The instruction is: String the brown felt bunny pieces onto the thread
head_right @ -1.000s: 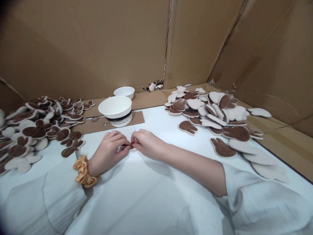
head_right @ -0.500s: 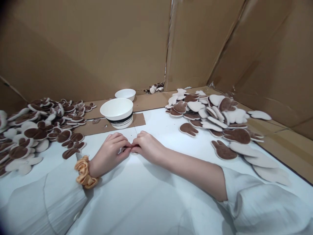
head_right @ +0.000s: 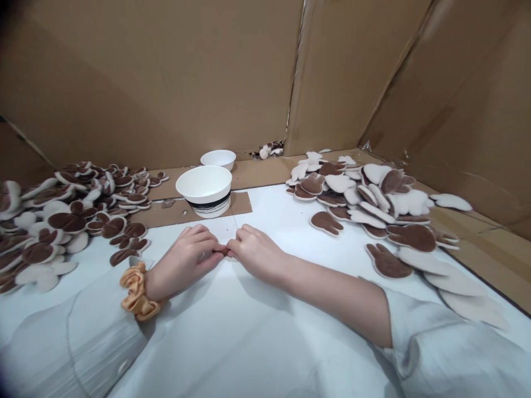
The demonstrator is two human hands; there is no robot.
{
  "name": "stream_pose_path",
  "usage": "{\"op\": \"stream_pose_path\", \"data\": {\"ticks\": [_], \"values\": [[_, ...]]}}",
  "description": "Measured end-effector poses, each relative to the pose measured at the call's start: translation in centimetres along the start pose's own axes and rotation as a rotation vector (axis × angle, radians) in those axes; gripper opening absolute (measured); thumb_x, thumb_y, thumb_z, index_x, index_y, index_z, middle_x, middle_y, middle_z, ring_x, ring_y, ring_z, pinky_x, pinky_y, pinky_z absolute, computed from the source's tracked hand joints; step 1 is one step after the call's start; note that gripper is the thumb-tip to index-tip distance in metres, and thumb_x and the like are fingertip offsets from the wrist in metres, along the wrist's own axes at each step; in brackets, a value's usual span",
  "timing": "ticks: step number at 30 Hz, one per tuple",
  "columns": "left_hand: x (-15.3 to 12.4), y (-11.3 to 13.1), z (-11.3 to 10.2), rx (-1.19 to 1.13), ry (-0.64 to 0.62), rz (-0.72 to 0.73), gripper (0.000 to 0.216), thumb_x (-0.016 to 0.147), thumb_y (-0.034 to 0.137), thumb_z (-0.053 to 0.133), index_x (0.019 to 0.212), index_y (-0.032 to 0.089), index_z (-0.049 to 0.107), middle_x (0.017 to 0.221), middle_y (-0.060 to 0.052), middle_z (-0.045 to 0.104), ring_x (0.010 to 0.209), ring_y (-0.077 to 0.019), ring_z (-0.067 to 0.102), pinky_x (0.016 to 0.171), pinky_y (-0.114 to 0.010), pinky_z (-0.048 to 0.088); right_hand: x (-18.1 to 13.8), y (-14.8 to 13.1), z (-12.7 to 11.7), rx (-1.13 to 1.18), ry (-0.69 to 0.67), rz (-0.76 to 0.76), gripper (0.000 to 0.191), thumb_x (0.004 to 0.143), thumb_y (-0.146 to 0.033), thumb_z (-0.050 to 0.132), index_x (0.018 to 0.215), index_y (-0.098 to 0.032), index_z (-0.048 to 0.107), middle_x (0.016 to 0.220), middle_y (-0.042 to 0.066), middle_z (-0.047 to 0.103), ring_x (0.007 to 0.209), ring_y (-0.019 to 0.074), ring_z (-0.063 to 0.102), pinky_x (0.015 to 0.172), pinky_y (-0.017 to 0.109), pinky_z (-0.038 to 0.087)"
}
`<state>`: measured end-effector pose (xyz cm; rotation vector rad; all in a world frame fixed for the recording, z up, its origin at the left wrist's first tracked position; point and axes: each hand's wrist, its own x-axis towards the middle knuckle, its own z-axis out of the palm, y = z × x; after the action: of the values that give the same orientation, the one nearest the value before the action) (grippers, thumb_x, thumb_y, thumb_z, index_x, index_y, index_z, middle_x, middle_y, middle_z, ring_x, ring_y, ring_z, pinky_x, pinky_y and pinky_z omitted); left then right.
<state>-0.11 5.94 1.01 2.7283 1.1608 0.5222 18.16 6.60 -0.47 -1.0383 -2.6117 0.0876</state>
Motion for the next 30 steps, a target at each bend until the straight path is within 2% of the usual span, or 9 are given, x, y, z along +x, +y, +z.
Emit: {"op": "stream_pose_path", "data": {"ticks": [4,8,11,17,21,24,27,30], "values": [[0.1,0.4,0.1,0.024,0.025,-0.027,0.016,0.081,0.019,0.047,0.074,0.016,0.061,0.073,-0.004,0.060,0.081,-0.0186,0.047,0.076,-0.034,0.038,0.3,-1.2,-0.4,-0.091,-0.064,0.056,0.020,0.085,-0.019,0.046,0.078,-0.012,0.063,0.068,0.008,0.053,0.072,0.0185,0.045,0.062,0.028,0.037],[0.1,0.5,0.2,0.019,0.036,-0.018,0.015,0.081,0.018,0.047,0.072,0.016,0.059,0.073,-0.004,0.060,0.081,-0.0188,0.048,0.075,-0.034,0.039,0.6,-1.6,-1.2,0.031,-0.124,0.132,0.020,0.084,-0.023,0.049,0.079,-0.013,0.065,0.067,0.007,0.054,0.075,0.0184,0.046,0.065,0.028,0.039],[0.1,0.4,0.2,0.022,0.017,-0.007,0.015,0.082,0.017,0.046,0.074,0.016,0.058,0.075,-0.004,0.060,0.082,-0.0183,0.048,0.075,-0.033,0.038,0.5,-1.4,-1.2,0.137,-0.086,0.158,0.022,0.083,-0.027,0.050,0.080,-0.013,0.067,0.069,0.007,0.056,0.078,0.0183,0.047,0.069,0.028,0.040],[0.0,0.0,0.2,0.021,0.012,0.021,0.015,0.083,0.018,0.044,0.075,0.015,0.057,0.074,-0.004,0.058,0.082,-0.0176,0.047,0.075,-0.031,0.038,0.2,-1.0,-0.4,0.206,0.014,0.192,0.019,0.079,-0.029,0.056,0.076,-0.014,0.067,0.070,0.006,0.057,0.077,0.0174,0.049,0.070,0.029,0.041],[0.0,-0.1,0.2,-0.004,0.007,0.031,0.013,0.082,0.018,0.046,0.077,0.016,0.057,0.075,-0.003,0.059,0.083,-0.0174,0.047,0.075,-0.031,0.037,0.2,-0.6,-0.5,0.281,0.020,0.183,0.010,0.078,-0.020,0.057,0.075,-0.016,0.065,0.070,0.005,0.057,0.077,0.0158,0.048,0.069,0.026,0.041],[0.1,-0.1,0.2,0.001,-0.008,0.032,0.012,0.082,0.019,0.047,0.077,0.015,0.057,0.077,-0.003,0.060,0.084,-0.0176,0.047,0.075,-0.031,0.037,0.1,-0.1,-0.7,0.309,0.004,0.130,0.010,0.079,-0.017,0.056,0.077,-0.016,0.065,0.070,0.004,0.057,0.076,0.0147,0.048,0.069,0.025,0.041],[0.1,-0.2,0.3,0.006,-0.015,0.030,0.013,0.083,0.021,0.047,0.076,0.015,0.057,0.077,-0.003,0.059,0.084,-0.0177,0.046,0.075,-0.031,0.036,-0.1,0.3,-0.4,0.242,-0.003,0.052,0.013,0.081,-0.017,0.052,0.083,-0.015,0.065,0.070,0.004,0.055,0.074,0.0148,0.047,0.067,0.025,0.041],[0.2,-0.4,0.4,-0.001,-0.006,0.043,0.013,0.083,0.021,0.047,0.077,0.015,0.058,0.076,-0.003,0.059,0.084,-0.0175,0.046,0.075,-0.031,0.036,-0.3,0.2,0.1,0.081,0.029,0.007,0.015,0.083,-0.019,0.050,0.084,-0.013,0.064,0.068,0.005,0.051,0.070,0.0159,0.045,0.060,0.024,0.039]]}}
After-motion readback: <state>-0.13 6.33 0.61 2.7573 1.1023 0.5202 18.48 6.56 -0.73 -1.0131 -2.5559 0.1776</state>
